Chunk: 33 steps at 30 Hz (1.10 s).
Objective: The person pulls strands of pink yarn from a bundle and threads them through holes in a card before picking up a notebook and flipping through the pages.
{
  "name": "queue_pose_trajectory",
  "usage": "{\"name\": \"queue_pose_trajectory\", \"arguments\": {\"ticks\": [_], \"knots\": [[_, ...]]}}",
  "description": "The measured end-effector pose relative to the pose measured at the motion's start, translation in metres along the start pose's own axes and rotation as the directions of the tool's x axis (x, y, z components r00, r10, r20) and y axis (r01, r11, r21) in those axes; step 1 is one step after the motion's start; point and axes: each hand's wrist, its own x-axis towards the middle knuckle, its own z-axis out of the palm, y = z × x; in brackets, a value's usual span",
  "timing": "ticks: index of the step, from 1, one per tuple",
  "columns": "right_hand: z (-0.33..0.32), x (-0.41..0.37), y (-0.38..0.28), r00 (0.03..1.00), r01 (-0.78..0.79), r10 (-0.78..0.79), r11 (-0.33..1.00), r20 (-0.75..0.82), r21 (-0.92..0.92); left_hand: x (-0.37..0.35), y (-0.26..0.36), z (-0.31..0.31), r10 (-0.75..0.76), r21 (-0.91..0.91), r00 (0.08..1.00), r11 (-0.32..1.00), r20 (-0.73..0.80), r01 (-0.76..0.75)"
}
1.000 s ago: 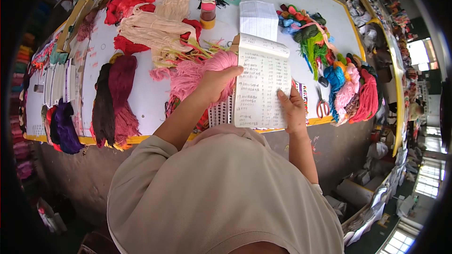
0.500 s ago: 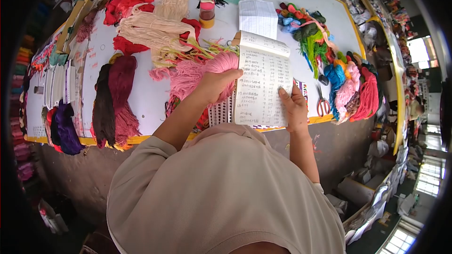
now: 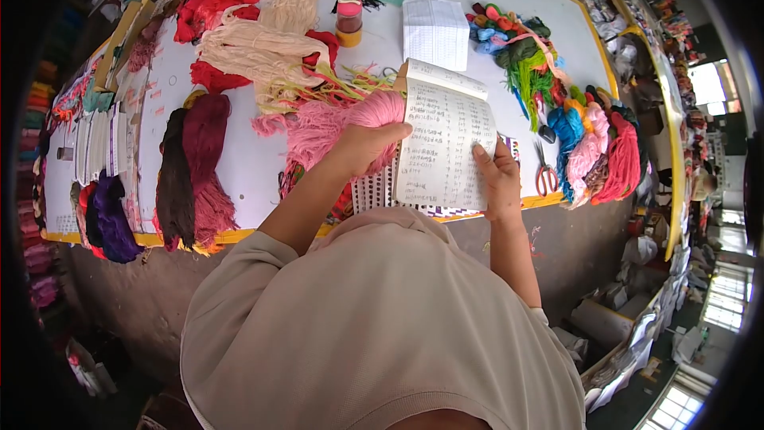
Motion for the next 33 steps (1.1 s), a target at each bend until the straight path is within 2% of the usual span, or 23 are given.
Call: {"name": "queue_pose_trajectory", "arguments": {"ticks": [2,8,12,15,17,18,20,21,23,26,29,33], "knots": [[0.0,0.001,0.001,1.0,0.008,-0.008,1.0,0.003,-0.004,-0.001,0.0,0.002,0.112,0.027,0.993,0.993,0.033,-0.112],[-0.003,0.002,0.005,1.0,0.016,-0.016,1.0,-0.005,0.015,0.002,-0.009,-0.006,0.072,0.132,0.997,0.988,0.031,-0.075],[-0.004,0.004,0.006,1.0,0.021,-0.021,1.0,-0.011,0.019,0.001,-0.008,-0.002,0.104,0.111,0.994,0.988,0.037,-0.108],[-0.003,0.003,0.007,0.999,0.025,-0.024,0.999,-0.029,0.029,-0.004,-0.001,0.003,0.045,0.05,0.997,0.998,0.069,-0.048],[-0.004,0.003,0.007,0.999,0.022,-0.02,0.999,-0.045,0.039,-0.004,-0.005,0.002,-0.08,0.131,0.997,0.988,-0.004,0.08],[-0.005,0.004,0.008,0.998,0.03,-0.027,0.998,-0.049,0.048,-0.003,-0.009,-0.001,-0.081,0.131,0.997,0.988,-0.003,0.081],[-0.006,0.005,0.008,0.998,0.036,-0.033,0.998,-0.054,0.058,0.002,-0.017,-0.007,-0.094,0.256,0.996,0.963,0.012,0.087],[-0.006,0.005,0.008,0.998,0.037,-0.033,0.997,-0.05,0.066,0.003,-0.021,-0.007,-0.095,0.256,0.995,0.963,0.012,0.088],[-0.007,0.005,0.009,0.998,0.036,-0.033,0.997,-0.047,0.074,0.005,-0.026,-0.004,0.012,0.153,1.0,0.988,0.014,-0.014],[-0.007,0.005,0.009,0.998,0.035,-0.032,0.998,-0.046,0.059,0.007,-0.027,-0.006,0.062,0.151,0.997,0.986,0.049,-0.069],[-0.005,0.004,0.007,0.998,0.036,-0.033,0.997,-0.052,0.061,-0.001,-0.018,0.0,0.039,0.248,0.999,0.968,0.028,-0.044],[-0.003,0.004,0.006,0.998,0.033,-0.029,0.997,-0.062,0.071,-0.001,-0.018,-0.001,0.001,0.29,1.0,0.957,0.025,-0.008]]}}
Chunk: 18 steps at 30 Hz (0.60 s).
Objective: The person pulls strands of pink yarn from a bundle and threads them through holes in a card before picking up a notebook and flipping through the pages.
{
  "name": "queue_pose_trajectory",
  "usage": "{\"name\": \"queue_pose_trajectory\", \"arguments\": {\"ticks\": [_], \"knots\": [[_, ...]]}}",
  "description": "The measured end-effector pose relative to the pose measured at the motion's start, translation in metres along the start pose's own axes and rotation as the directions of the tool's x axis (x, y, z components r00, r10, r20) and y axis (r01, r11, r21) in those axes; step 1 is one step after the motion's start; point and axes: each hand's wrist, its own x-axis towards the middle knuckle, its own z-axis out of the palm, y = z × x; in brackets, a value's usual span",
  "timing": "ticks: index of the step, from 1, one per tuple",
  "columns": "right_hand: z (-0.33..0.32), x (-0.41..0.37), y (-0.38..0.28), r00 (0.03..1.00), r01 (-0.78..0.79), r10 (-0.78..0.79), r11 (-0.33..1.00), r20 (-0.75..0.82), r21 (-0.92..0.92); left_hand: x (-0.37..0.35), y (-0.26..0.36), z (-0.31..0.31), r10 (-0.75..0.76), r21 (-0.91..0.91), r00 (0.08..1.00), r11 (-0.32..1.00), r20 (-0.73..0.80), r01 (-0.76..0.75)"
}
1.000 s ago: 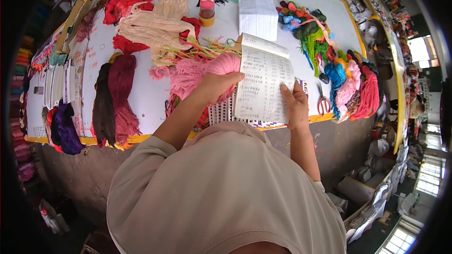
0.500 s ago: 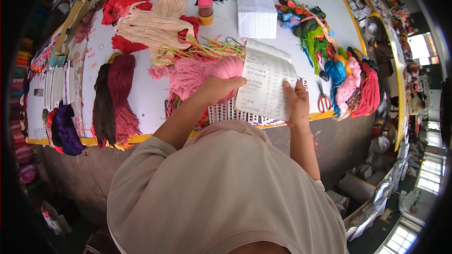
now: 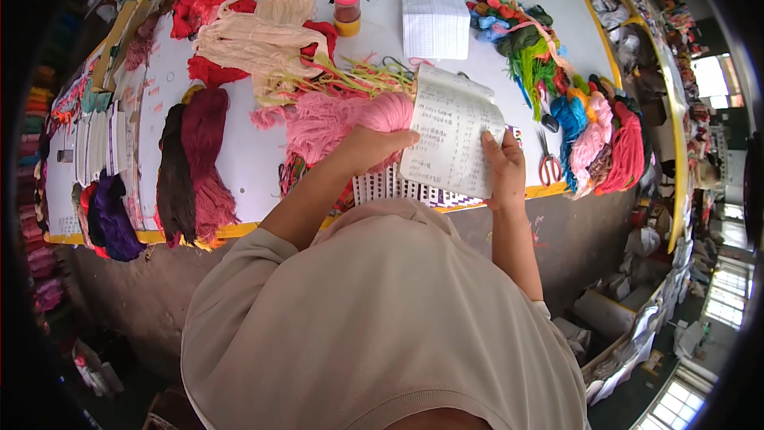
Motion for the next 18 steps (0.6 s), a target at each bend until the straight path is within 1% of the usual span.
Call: {"name": "queue_pose_trajectory", "arguments": {"ticks": [6,8,11,12,14,18], "knots": [[0.0,0.001,0.001,1.0,-0.005,0.005,1.0,-0.012,-0.01,0.0,0.003,0.0,0.014,0.0,1.0,1.0,-0.006,-0.014],[-0.001,0.001,0.001,1.0,-0.006,0.005,1.0,-0.017,-0.014,-0.002,0.004,-0.001,-0.101,-0.008,0.995,0.995,-0.01,0.101],[-0.001,0.001,0.002,1.0,0.001,-0.001,1.0,-0.013,-0.015,0.001,-0.003,-0.004,-0.119,0.018,0.993,0.993,-0.018,0.12],[-0.001,0.001,0.001,1.0,0.001,-0.001,1.0,-0.011,-0.015,0.002,-0.006,-0.005,-0.121,0.017,0.993,0.992,-0.018,0.121],[-0.001,0.001,0.002,1.0,0.0,0.0,1.0,-0.01,-0.016,0.004,-0.008,-0.004,-0.01,0.019,1.0,1.0,0.008,0.01],[-0.005,0.003,0.005,1.0,-0.002,0.001,1.0,-0.005,-0.03,0.002,-0.004,-0.002,-0.044,0.013,0.999,0.999,-0.009,0.044]]}}
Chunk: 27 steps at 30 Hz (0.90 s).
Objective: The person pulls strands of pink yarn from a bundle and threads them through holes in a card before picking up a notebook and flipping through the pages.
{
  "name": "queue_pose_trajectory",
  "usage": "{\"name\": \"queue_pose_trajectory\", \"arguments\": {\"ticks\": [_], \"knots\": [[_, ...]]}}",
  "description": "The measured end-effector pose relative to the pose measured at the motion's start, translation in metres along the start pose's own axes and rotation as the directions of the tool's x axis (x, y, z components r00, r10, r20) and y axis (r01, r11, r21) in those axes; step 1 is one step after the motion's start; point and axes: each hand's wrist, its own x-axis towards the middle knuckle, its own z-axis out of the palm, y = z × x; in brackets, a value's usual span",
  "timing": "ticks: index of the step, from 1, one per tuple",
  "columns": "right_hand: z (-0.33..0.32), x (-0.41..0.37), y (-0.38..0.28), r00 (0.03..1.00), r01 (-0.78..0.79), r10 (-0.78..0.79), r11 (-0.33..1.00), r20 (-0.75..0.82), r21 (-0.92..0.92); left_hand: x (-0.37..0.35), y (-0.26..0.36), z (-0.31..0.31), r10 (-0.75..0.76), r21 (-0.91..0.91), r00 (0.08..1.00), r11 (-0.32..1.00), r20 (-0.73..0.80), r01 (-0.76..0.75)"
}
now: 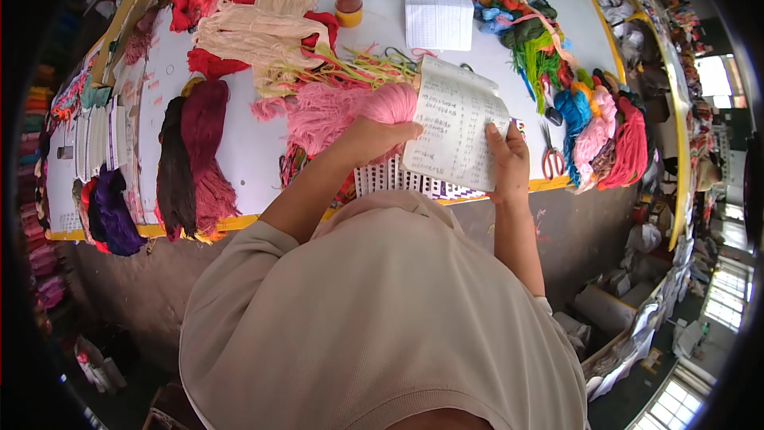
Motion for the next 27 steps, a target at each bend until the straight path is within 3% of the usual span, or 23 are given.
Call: {"name": "queue_pose_trajectory", "arguments": {"ticks": [3,5,6,9,11,13,18,20,21,23,25,27], "knots": [[-0.001,0.001,0.002,1.0,-0.001,0.001,1.0,0.009,0.011,0.0,0.0,-0.001,0.038,-0.003,0.999,0.999,0.005,-0.038],[-0.001,0.001,0.002,1.0,0.002,-0.002,1.0,0.009,0.014,-0.004,0.01,-0.002,-0.17,0.052,0.985,0.984,-0.009,0.17],[-0.001,0.0,0.001,1.0,0.006,-0.006,1.0,0.011,-0.001,-0.004,0.009,-0.002,-0.171,0.052,0.985,0.984,-0.009,0.171],[0.0,-0.001,-0.001,1.0,0.021,-0.021,0.999,0.007,-0.035,-0.001,0.004,-0.001,-0.116,0.058,0.993,0.991,-0.021,0.117],[0.0,-0.002,0.0,0.999,0.033,-0.033,0.998,0.004,-0.053,0.001,-0.001,0.002,0.051,-0.041,0.998,0.998,-0.047,-0.053],[0.001,-0.002,0.003,0.991,0.131,-0.134,0.983,-0.015,-0.13,0.005,-0.005,0.001,0.085,-0.062,0.995,0.994,-0.046,-0.088],[0.001,-0.003,-0.001,0.994,0.105,-0.106,0.99,0.003,-0.092,0.005,-0.004,-0.004,0.119,-0.117,0.993,0.986,0.022,-0.116],[0.001,-0.004,-0.001,0.995,0.099,-0.098,0.992,0.009,-0.074,-0.001,0.012,0.002,-0.058,-0.504,0.998,0.863,-0.009,0.046],[0.001,-0.005,0.0,0.994,0.092,-0.091,0.996,0.053,-0.022,0.001,0.012,0.001,-0.059,-0.504,0.998,0.862,-0.01,0.046],[0.006,-0.008,0.001,0.991,0.084,-0.087,0.996,0.101,0.031,0.01,0.014,-0.009,-0.021,-0.73,0.993,0.676,0.114,0.098],[0.016,-0.014,-0.001,0.988,0.032,-0.019,0.996,0.156,-0.08,0.024,-0.01,-0.023,-0.021,-0.724,0.98,0.672,0.197,0.16],[0.018,-0.016,0.001,0.984,0.011,0.018,0.987,0.179,-0.161,0.029,-0.013,-0.02,0.046,-0.737,0.997,0.676,0.057,0.011]]}}
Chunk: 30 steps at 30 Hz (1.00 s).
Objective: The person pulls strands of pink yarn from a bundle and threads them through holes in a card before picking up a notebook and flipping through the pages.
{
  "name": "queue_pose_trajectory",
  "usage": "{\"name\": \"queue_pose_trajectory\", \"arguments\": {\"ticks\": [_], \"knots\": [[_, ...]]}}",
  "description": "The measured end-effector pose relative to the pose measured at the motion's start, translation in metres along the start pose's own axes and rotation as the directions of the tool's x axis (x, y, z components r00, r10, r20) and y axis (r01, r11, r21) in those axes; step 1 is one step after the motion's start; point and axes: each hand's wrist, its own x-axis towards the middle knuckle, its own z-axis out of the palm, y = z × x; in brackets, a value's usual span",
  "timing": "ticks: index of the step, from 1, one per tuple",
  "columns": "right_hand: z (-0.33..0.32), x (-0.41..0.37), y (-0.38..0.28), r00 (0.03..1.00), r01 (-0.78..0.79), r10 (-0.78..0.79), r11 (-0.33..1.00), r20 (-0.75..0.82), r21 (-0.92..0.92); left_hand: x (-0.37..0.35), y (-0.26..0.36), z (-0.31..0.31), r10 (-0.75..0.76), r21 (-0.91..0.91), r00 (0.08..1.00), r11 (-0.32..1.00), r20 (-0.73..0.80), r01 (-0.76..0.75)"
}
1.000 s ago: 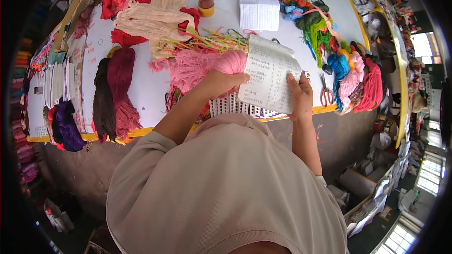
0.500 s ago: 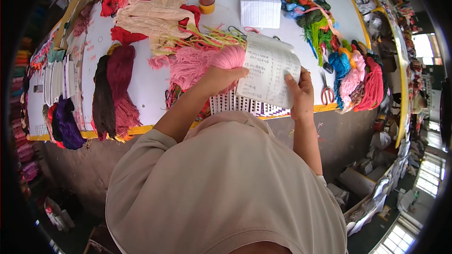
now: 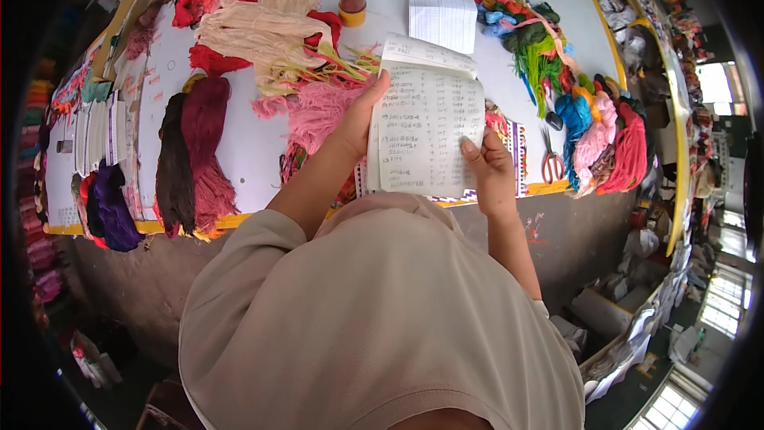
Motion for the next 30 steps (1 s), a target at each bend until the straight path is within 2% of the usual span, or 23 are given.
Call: {"name": "queue_pose_trajectory", "arguments": {"ticks": [1,3,5,7,8,10,12,13,15,16,18,19,21,24,30], "knots": [[0.004,0.0,0.001,0.999,0.022,-0.025,0.998,-0.047,-0.065,-0.001,0.001,0.001,-0.027,-0.051,0.997,0.998,0.065,0.031],[0.006,0.001,0.002,0.984,0.07,-0.101,0.976,-0.144,-0.206,-0.005,0.001,0.004,-0.014,-0.009,0.998,1.0,0.068,0.015],[-0.002,0.004,0.002,0.979,0.069,-0.11,0.972,-0.174,-0.224,-0.006,0.001,0.005,0.001,0.032,0.997,0.999,0.071,-0.003],[-0.008,0.009,0.006,0.962,0.086,-0.155,0.953,-0.226,-0.29,-0.006,0.0,0.0,-0.069,-0.022,0.994,0.997,0.089,0.071],[-0.01,0.01,0.005,0.962,0.087,-0.157,0.953,-0.225,-0.29,-0.007,-0.001,-0.002,-0.067,-0.021,0.994,0.997,0.09,0.069],[-0.01,0.011,-0.002,0.92,0.153,-0.289,0.886,-0.263,-0.438,-0.009,-0.001,-0.004,-0.107,-0.032,0.992,0.993,0.059,0.109],[-0.017,0.016,-0.011,0.929,0.163,-0.291,0.878,-0.229,-0.45,-0.01,-0.002,0.001,-0.1,-0.024,0.992,0.994,0.075,0.102],[-0.012,0.015,-0.029,0.954,0.119,-0.173,0.968,-0.245,-0.219,-0.01,-0.003,0.004,-0.096,-0.016,0.991,0.995,0.09,0.098],[-0.013,0.019,-0.055,0.984,-0.011,0.049,0.976,-0.17,0.219,-0.012,-0.002,0.005,-0.136,0.034,0.986,0.99,0.093,0.133],[-0.008,0.018,-0.077,0.993,-0.039,0.072,0.948,-0.093,0.317,-0.013,-0.003,0.006,-0.173,0.078,0.98,0.983,0.095,0.166],[0.004,0.023,-0.1,0.998,0.014,0.02,0.866,-0.062,0.499,-0.01,-0.008,0.001,-0.214,0.083,0.972,0.975,0.1,0.206],[-0.003,0.029,-0.099,0.998,0.019,0.016,0.865,-0.065,0.501,-0.01,-0.009,-0.001,-0.246,0.085,0.964,0.967,0.1,0.238],[-0.018,0.041,-0.095,0.974,0.011,-0.152,0.776,0.17,0.631,-0.014,-0.006,0.008,-0.255,0.116,0.96,0.963,0.12,0.241],[-0.013,0.047,-0.095,0.99,0.046,-0.116,0.813,0.084,0.58,-0.017,-0.005,0.01,-0.272,0.119,0.95,0.959,0.151,0.256],[-0.019,0.053,-0.078,0.991,-0.028,-0.062,0.772,0.119,0.635,-0.021,-0.004,0.013,-0.243,0.131,0.951,0.966,0.189,0.22]]}}
